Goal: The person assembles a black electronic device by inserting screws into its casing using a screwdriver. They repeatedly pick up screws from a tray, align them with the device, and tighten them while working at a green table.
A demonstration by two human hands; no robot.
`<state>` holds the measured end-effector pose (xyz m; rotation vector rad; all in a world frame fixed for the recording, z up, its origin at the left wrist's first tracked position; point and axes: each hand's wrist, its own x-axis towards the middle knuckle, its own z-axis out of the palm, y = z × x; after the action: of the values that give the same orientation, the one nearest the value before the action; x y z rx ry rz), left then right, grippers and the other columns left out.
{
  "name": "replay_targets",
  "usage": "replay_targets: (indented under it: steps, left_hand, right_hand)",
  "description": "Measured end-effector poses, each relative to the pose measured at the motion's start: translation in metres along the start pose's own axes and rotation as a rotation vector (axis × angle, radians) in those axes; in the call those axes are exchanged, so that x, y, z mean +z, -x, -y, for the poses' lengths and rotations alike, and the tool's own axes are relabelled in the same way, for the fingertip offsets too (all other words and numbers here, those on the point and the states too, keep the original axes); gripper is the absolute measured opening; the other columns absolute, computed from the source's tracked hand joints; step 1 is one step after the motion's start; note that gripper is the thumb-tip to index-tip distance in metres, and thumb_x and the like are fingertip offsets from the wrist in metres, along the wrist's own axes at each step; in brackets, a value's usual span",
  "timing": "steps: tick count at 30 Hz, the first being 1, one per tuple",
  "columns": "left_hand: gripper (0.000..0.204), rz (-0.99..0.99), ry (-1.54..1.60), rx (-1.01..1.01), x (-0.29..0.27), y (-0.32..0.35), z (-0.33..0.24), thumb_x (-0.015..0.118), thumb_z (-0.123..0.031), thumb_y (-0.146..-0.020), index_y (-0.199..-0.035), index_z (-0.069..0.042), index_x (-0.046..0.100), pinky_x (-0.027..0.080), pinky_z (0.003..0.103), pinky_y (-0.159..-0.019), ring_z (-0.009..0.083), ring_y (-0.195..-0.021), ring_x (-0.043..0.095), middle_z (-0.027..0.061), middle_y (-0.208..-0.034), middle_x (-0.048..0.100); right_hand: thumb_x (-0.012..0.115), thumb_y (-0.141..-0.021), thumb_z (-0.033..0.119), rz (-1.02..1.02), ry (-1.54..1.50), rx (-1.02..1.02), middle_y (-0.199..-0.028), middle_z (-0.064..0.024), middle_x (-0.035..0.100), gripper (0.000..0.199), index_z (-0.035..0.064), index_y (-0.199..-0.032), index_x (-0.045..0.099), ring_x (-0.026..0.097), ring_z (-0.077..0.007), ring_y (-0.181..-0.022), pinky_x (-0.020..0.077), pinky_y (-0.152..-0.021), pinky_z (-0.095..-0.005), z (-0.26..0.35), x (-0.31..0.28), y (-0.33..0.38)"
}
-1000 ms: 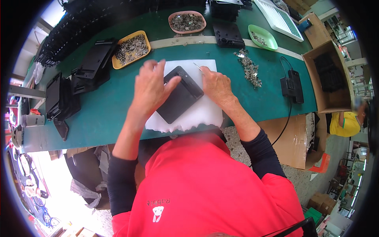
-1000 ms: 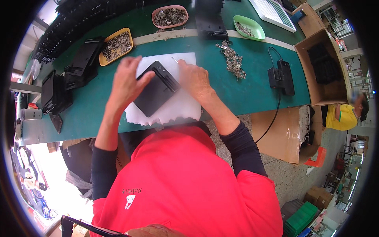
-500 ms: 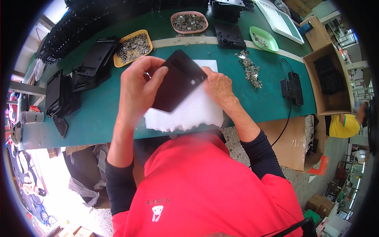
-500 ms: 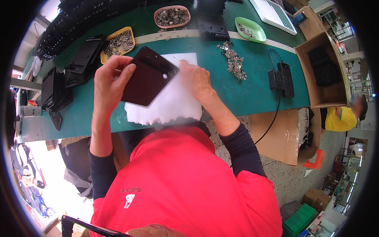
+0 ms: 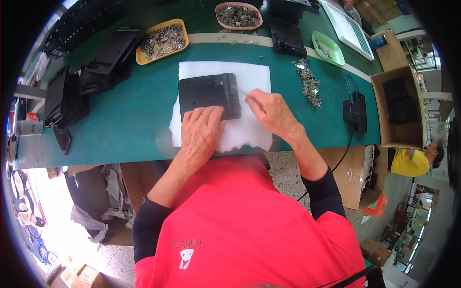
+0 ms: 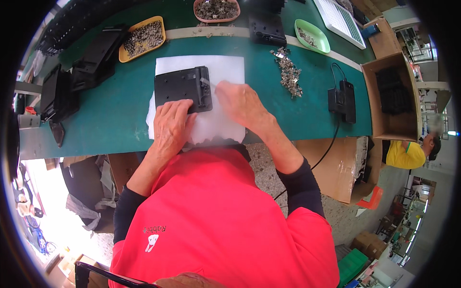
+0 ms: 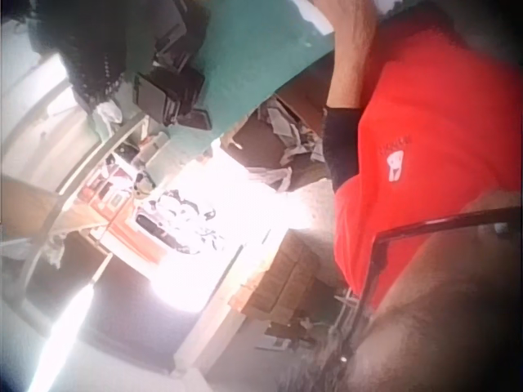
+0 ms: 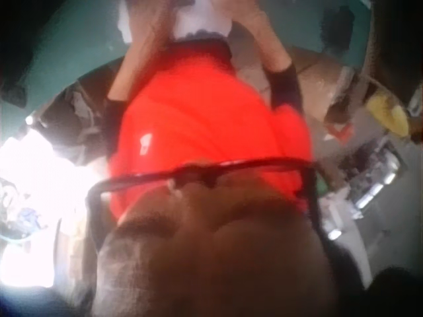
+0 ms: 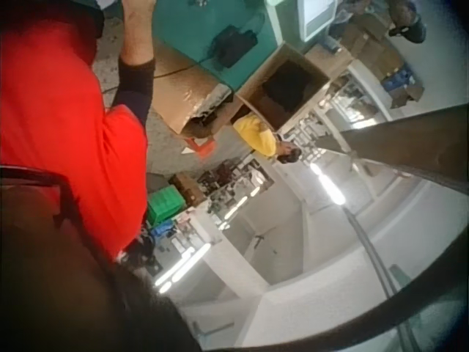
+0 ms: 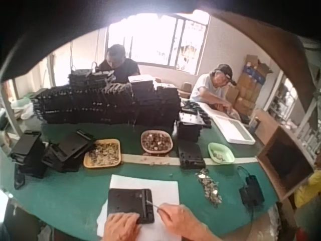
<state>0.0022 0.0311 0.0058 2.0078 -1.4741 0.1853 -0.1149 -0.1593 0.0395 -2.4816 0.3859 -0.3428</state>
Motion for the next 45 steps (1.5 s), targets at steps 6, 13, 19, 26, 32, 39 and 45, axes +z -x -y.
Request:
replay_targets:
  steps: [6,13,19,26,32,39,45]
  left_hand:
    - [0.041,-0.064,-0.103,-0.019,0.002,-0.006,-0.011,0.076,-0.014,-0.076,-0.113,-0.008,0.064,0.043,0.038,-0.083,0.0243,-0.096,0.060,0.0065,-0.106,0.064]
    - [0.026,-0.075,-0.105,0.009,0.004,-0.012,-0.010,0.075,-0.015,-0.077,-0.102,-0.008,0.068,0.043,0.037,-0.081,0.0220,-0.091,0.060,0.0027,-0.097,0.064]
    - [0.014,-0.035,-0.120,0.079,0.007,-0.012,-0.004,0.072,-0.013,-0.079,-0.091,-0.008,0.065,0.045,0.035,-0.074,0.0218,-0.085,0.060,0.0034,-0.094,0.063]
    - [0.010,-0.065,-0.140,0.191,0.010,-0.015,0.000,0.063,-0.011,-0.070,-0.077,-0.009,0.056,0.045,0.034,-0.070,0.0207,-0.076,0.055,0.0034,-0.082,0.053]
    - [0.020,-0.023,-0.110,0.085,0.008,-0.013,0.001,0.071,-0.014,-0.079,-0.095,-0.006,0.061,0.049,0.037,-0.076,0.0241,-0.087,0.061,0.0061,-0.094,0.061]
    - [0.049,-0.022,-0.148,0.012,0.010,-0.017,-0.010,0.076,-0.021,-0.075,-0.117,-0.004,0.060,0.047,0.037,-0.075,0.0236,-0.086,0.058,0.0067,-0.096,0.059]
    - [0.055,-0.001,-0.173,0.012,0.014,-0.012,-0.009,0.077,-0.022,-0.073,-0.122,-0.003,0.059,0.044,0.036,-0.078,0.0229,-0.088,0.056,0.0056,-0.098,0.056]
  right_hand:
    - [0.055,-0.089,0.013,0.321,0.227,-0.058,-0.072,-0.0191,0.063,0.013,0.0030,-0.091,0.064,0.062,-0.0386,-0.068,0.0491,-0.061,-0.0428,0.021,-0.016,0.003]
    - [0.049,-0.091,0.020,0.580,0.036,0.092,-0.089,-0.0226,0.066,0.025,0.0020,-0.095,0.067,0.064,-0.0409,-0.085,0.0515,-0.077,-0.0477,0.020,-0.022,-0.015]
    - [0.049,-0.091,0.019,0.683,-0.036,0.101,-0.089,-0.0227,0.066,0.026,0.0022,-0.099,0.068,0.064,-0.0408,-0.086,0.0512,-0.078,-0.0466,0.017,-0.024,-0.022]
    - [0.049,-0.093,0.019,0.548,0.090,0.049,-0.088,-0.0226,0.067,0.026,0.0025,-0.099,0.067,0.065,-0.0409,-0.084,0.0509,-0.077,-0.0481,0.019,-0.011,-0.002]
    - [0.051,-0.092,0.019,0.429,0.076,0.008,-0.080,-0.0220,0.065,0.024,0.0036,-0.100,0.067,0.066,-0.0383,-0.077,0.0515,-0.070,-0.0469,0.014,-0.008,0.006]
    - [0.058,-0.095,0.009,-0.352,-1.027,0.153,-0.087,-0.0033,0.066,0.015,-0.0010,-0.103,0.066,0.056,-0.0106,-0.065,0.0452,-0.058,-0.0229,-0.005,0.016,-0.007]
    - [0.066,-0.090,0.006,-0.311,-0.255,0.030,-0.101,-0.0084,0.068,0.017,0.0018,-0.106,0.068,0.066,-0.0200,-0.089,0.0533,-0.073,-0.0315,-0.015,0.018,0.010]
